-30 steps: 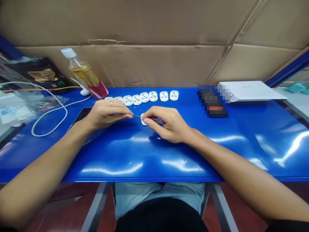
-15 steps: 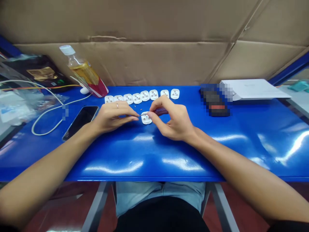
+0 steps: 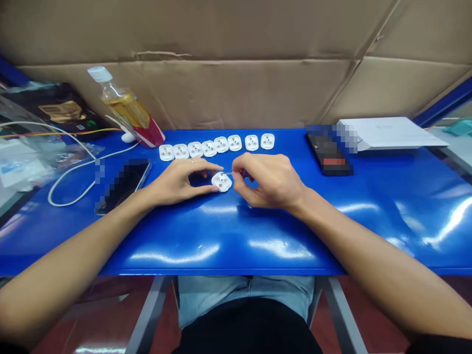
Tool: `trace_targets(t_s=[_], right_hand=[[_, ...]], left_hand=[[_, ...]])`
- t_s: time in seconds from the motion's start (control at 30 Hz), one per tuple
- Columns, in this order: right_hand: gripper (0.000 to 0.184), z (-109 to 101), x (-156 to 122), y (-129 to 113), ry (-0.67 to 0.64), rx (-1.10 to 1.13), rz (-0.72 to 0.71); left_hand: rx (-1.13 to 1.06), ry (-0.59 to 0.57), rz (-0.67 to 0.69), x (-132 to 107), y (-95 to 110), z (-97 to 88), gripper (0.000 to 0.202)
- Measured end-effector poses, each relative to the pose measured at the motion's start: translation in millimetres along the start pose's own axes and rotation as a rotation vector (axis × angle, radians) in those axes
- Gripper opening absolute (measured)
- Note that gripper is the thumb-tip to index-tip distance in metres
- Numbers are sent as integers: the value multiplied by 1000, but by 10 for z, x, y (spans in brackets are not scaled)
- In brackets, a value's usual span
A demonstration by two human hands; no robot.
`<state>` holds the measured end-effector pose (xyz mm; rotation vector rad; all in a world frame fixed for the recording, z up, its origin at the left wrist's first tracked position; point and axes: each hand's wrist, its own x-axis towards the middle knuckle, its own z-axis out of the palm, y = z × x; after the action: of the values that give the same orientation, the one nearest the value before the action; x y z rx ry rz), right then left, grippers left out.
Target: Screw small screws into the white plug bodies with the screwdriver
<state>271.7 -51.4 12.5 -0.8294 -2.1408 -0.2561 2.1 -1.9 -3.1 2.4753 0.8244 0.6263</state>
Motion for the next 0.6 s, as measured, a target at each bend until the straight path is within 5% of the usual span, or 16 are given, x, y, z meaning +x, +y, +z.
trace_targets(t_s=[0.17,0.6], right_hand=[[6,11,-8,-23,-13,-32,-3],[4,62,-13,-43,-27,27,-88]], left_hand=[[22,-36,-33,10,-4,-53,59],[-59,-66,-75,26,30,-45,45]])
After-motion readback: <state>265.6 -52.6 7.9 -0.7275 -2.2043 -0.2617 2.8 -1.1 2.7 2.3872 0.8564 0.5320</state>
